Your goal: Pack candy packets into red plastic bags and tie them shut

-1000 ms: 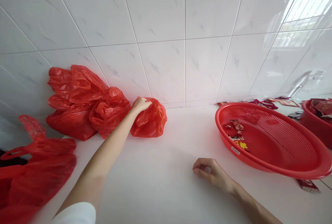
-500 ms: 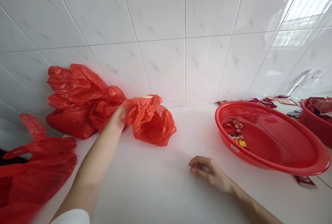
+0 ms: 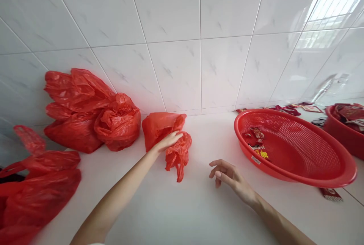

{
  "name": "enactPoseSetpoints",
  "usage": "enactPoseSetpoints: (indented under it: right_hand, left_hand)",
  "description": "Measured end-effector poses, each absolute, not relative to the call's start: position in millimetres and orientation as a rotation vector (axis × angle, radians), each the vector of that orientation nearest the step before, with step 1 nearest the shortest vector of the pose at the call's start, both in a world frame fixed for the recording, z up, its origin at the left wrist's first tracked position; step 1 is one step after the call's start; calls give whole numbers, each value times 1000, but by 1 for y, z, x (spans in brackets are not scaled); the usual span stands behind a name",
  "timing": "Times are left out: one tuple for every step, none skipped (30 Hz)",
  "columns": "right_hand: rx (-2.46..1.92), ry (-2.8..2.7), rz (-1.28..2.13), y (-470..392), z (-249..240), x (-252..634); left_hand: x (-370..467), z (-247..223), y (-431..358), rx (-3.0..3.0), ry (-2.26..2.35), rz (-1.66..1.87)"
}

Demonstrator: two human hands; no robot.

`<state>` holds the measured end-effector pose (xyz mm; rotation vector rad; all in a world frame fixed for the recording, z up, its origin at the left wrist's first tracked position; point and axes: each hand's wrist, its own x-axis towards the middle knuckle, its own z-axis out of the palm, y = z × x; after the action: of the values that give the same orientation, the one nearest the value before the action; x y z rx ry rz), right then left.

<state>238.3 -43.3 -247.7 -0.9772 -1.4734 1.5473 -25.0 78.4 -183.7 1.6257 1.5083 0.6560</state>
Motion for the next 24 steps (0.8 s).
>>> enactPoseSetpoints:
  right_hand:
    - [-982,-1473,1535,-43,-248,238]
    - [-986,-1468,1519,-44,-249,238]
    - [-986,-1461,1500,-44,-250,239]
    - [-981,-1457,1480,-44,-251,239]
    - [-964,-1462,1462,-44,-252,239]
    - [-938,-1474,1445,-44,-253,240]
    - [-909,-1493,1430,-45,-254,240]
    - [-886,-1512,1416,-45,-254,240]
    - [-873,-1525,1398,-46,-254,239]
    - [-869,-1523,1376,-47,-253,239]
    - [-873,-1503,1357,-48,-252,238]
    - [-878,-1469,1349,-48,-251,237]
    - [-881,-1427,1355,-48,-249,237]
    - [-889,-1384,1366,-47,-248,237]
    - [-913,-1347,1380,-47,-247,237]
    - [-956,-1320,1390,-46,-246,237]
    - [-1015,-1295,1397,-45,-245,238]
    - [-1078,-1270,1392,-45,-244,238]
    - [-1130,-1245,1380,-44,-245,238]
    - [-1165,-1229,1375,-44,-245,238]
    - [-1180,-1224,1379,-44,-245,238]
    - [-1177,-1233,1377,-44,-246,238]
    - [-1169,-1247,1361,-44,-245,238]
    - [-1162,-1261,1338,-44,-245,238]
  left_hand:
    - [-24,-183,79,1607,1475,664]
    - [-21,-182,78,1584,1434,679]
    - [-16,-183,75,1568,1388,692]
    - [-8,-184,70,1550,1337,703]
    - [1,-186,65,1524,1291,715]
    - [11,-189,59,1495,1253,716]
    - [21,-192,53,1436,1223,724]
    - [31,-195,48,1381,1208,723]
    - [39,-198,44,1325,1181,708]
    - [47,-200,40,1262,1131,684]
    - [52,-202,36,1200,1066,655]
    - [56,-203,32,1138,993,631]
    - [58,-204,28,1082,929,623]
    - [59,-206,24,1045,884,634]
    - [59,-207,19,1035,859,654]
    - [59,-209,13,1051,853,675]
    - [59,-211,6,1088,852,684]
    - [60,-213,0,1136,847,685]
    - [61,-216,-7,1187,839,678]
    - [63,-218,-12,1237,833,670]
    - [64,-220,-16,1280,835,669]
    - [65,-221,-18,1318,844,676]
    - [65,-222,-19,1348,866,687]
    - [64,-221,-17,1365,904,691]
